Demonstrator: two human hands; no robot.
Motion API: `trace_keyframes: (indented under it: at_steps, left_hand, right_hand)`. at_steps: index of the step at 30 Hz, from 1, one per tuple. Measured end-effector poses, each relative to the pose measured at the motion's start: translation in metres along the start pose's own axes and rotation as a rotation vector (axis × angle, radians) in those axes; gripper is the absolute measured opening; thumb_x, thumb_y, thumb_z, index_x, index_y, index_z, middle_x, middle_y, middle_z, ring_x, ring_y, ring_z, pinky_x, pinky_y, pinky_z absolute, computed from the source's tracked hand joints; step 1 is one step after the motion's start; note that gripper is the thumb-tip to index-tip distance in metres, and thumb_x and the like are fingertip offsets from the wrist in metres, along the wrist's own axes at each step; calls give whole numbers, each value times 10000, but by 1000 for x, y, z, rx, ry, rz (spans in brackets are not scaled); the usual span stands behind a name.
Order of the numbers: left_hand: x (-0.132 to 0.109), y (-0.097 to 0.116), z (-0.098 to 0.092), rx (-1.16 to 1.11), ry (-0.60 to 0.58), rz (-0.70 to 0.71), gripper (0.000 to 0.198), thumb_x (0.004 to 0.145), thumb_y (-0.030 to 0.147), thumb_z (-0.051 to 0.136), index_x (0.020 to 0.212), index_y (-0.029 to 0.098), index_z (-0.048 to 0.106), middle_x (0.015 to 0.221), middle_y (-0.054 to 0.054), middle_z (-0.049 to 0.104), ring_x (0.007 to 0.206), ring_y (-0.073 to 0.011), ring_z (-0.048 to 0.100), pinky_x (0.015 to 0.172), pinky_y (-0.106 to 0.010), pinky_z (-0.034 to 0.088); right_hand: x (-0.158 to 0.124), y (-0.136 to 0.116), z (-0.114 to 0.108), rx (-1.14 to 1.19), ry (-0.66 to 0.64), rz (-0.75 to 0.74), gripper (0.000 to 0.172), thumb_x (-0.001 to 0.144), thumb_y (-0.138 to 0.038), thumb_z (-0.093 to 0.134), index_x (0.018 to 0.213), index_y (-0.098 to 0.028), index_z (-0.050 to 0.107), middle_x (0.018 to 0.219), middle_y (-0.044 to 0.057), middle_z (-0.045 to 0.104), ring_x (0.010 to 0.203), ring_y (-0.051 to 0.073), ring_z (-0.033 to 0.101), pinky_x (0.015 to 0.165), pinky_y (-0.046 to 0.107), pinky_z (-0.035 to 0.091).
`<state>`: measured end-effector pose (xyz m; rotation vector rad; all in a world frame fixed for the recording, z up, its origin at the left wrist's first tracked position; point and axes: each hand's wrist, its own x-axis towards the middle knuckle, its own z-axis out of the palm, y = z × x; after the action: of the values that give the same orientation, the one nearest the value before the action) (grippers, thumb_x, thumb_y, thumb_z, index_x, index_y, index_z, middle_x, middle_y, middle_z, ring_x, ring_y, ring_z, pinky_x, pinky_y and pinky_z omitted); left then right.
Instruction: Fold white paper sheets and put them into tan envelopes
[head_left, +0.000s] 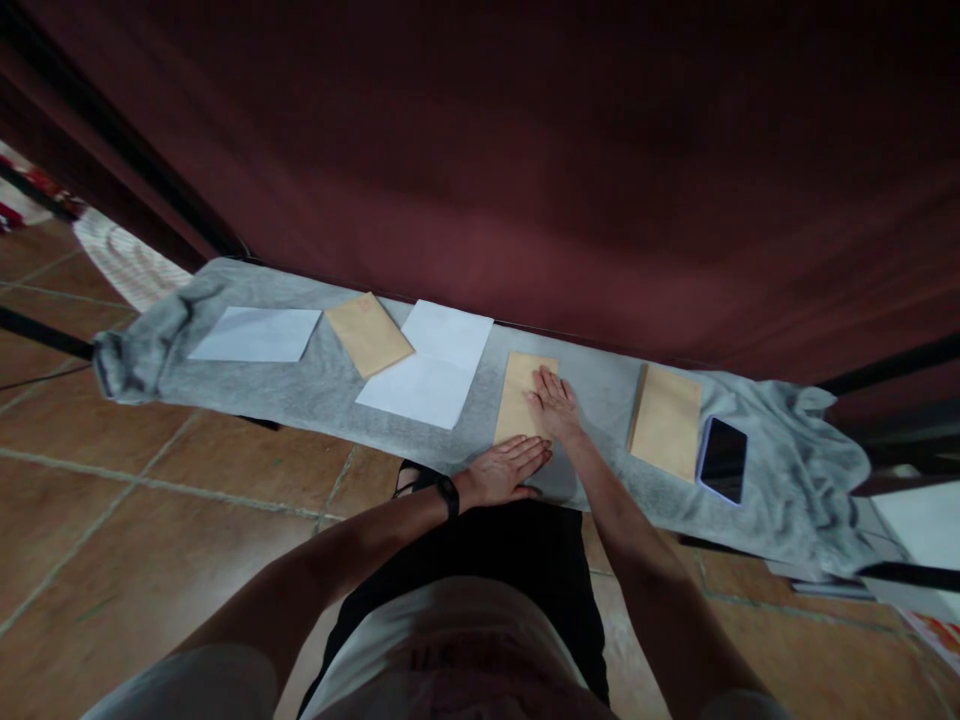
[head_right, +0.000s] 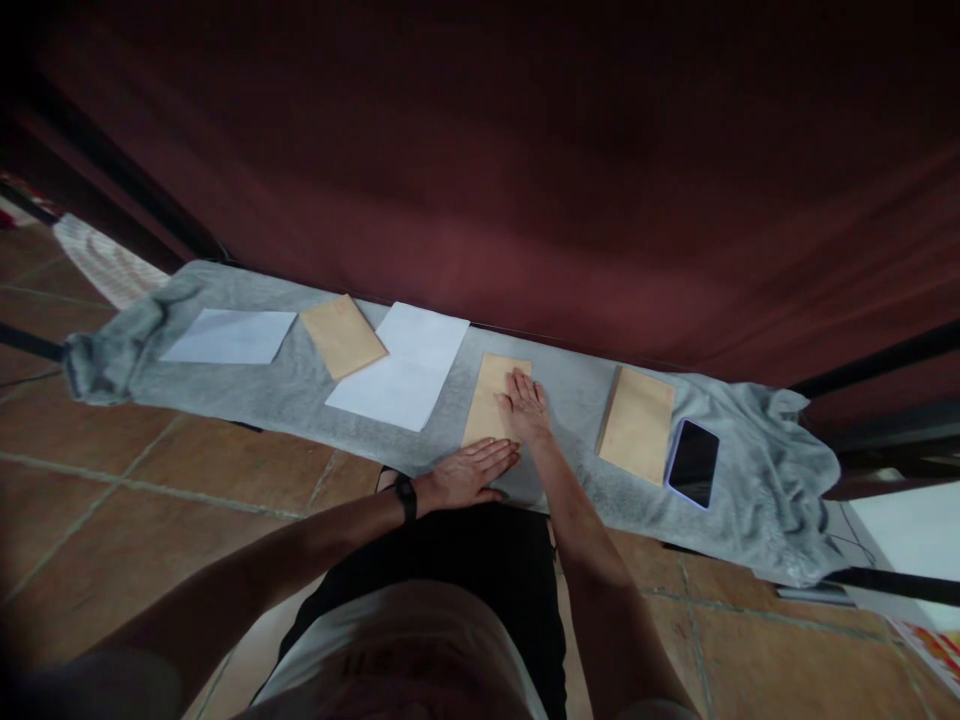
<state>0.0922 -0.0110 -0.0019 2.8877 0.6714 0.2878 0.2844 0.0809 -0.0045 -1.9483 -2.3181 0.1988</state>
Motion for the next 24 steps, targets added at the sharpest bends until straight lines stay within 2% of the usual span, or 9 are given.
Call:
trace_keyframes:
  at_steps: [3, 8, 16, 24]
  left_hand:
    - [0, -1, -1, -21, 9, -8, 721, 999, 579, 474, 1551, 133, 345, 1635, -149, 343, 1531, -242, 284, 1259, -383, 204]
    - [-1, -2, -3, -67, 14, -19, 659, 1017, 546, 446, 1541, 152, 372, 1624, -130, 373, 1516, -234, 320, 1253, -393, 229]
    - [-3, -4, 2, -86, 31, -30, 601, 1021, 505, 457, 1518, 169, 419, 1582, -123, 447, 1474, -234, 399, 1242, -397, 263]
    - [-5, -1, 4, -24, 103, -22, 538, 1007, 464, 499, 1433, 137, 518, 1468, -156, 569, 1390, -257, 500, 1186, -408, 357]
  right_hand:
    - [-2, 1, 2, 3, 5, -19, 618, 1066, -424, 213, 1611, -135, 244, 1686, 89, 191, 1556, 214, 213, 1271, 449, 132]
    - [-15, 7, 4, -4, -27, -136, 624, 1065, -437, 230, 1622, -157, 209, 1687, 73, 187, 1565, 207, 179, 1277, 455, 130]
    - [-37, 7, 3, -5, -57, -243, 605, 1072, -420, 207, 1627, -180, 187, 1685, 66, 197, 1565, 195, 171, 1285, 464, 149]
    - [-61, 1, -4, -5, -90, -298, 567, 1081, -386, 201, 1615, -201, 242, 1689, 50, 199, 1562, 195, 187, 1278, 441, 186]
